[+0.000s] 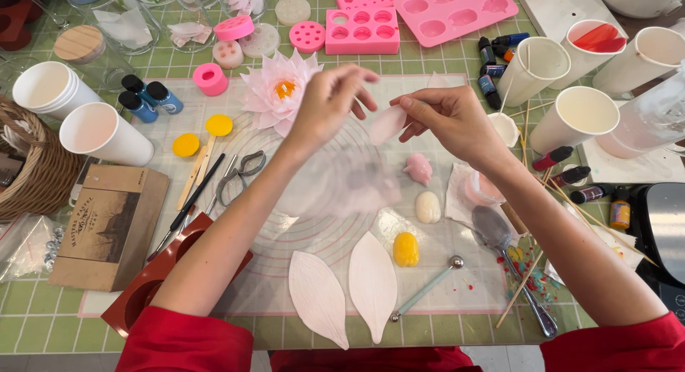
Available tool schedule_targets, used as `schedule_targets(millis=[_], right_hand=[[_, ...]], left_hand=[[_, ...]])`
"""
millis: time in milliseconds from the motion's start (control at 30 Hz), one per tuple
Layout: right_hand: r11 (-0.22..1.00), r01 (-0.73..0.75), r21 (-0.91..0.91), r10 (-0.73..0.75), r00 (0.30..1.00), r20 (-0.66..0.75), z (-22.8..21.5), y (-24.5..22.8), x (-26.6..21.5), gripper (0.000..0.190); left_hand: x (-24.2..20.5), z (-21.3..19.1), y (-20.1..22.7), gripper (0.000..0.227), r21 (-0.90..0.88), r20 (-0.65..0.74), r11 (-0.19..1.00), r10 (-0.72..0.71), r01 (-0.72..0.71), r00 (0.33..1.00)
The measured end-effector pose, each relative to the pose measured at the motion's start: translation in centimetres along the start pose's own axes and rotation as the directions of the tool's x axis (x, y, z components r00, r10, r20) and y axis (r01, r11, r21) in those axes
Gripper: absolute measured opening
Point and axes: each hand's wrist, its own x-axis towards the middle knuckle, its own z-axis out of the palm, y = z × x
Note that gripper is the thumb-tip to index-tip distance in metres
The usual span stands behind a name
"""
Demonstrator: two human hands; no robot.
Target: The person is cutting out and assembling petals to create a decorative wax flower.
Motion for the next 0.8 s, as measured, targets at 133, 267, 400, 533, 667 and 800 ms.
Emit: schedule_targets(millis=[133, 267, 400, 533, 667, 800], right_hand=[[0.999, 0.001, -0.046, -0.001, 1.0, 0.005, -0.2, 0.3, 0.2, 0.034], [1.0, 0.005, -0.026, -0.005, 1.0, 0.006, -0.2, 0.5, 0.8, 0.035], [0.999, 0.046, 0.02, -0.047, 0.999, 0.024, 0.3, 0.7, 1.7, 0.036], [1.0, 0.0, 0.005, -0.001, 1.0, 0.014, -0.5, 2.7, 3.6, 0.042], [0.949, -0.063, -0.308, 0.034, 0.994, -0.099, -3.1, 5.5, 4.9, 0.037], [0.841, -0.188, -0.507, 0.064, 0.966, -0.251, -5.0, 6.1, 5.1, 0.033]], left_hand=[[0.3, -1.0, 0.1, 0.035, -0.12, -0.011, 0.992, 0.026, -0.027, 1.0], [-0.1, -0.5, 2.0, 0.029, 0.117, 0.131, 0.992, 0.034, -0.05, 0.991], [0.9, -0.8, 0.8, 0.023, 0.302, 0.038, 0.952, 0.037, -0.047, 0.999], [5.1, -6.8, -2.7, 0.017, 0.237, -0.006, 0.97, -0.048, 0.048, 0.999], [9.6, -20.8, -8.1, 0.013, 0.085, -0.338, 0.996, -0.009, 0.039, 0.941], [11.1, -32.6, -12.0, 0.013, -0.099, -0.823, 0.988, -0.15, 0.121, 0.548]])
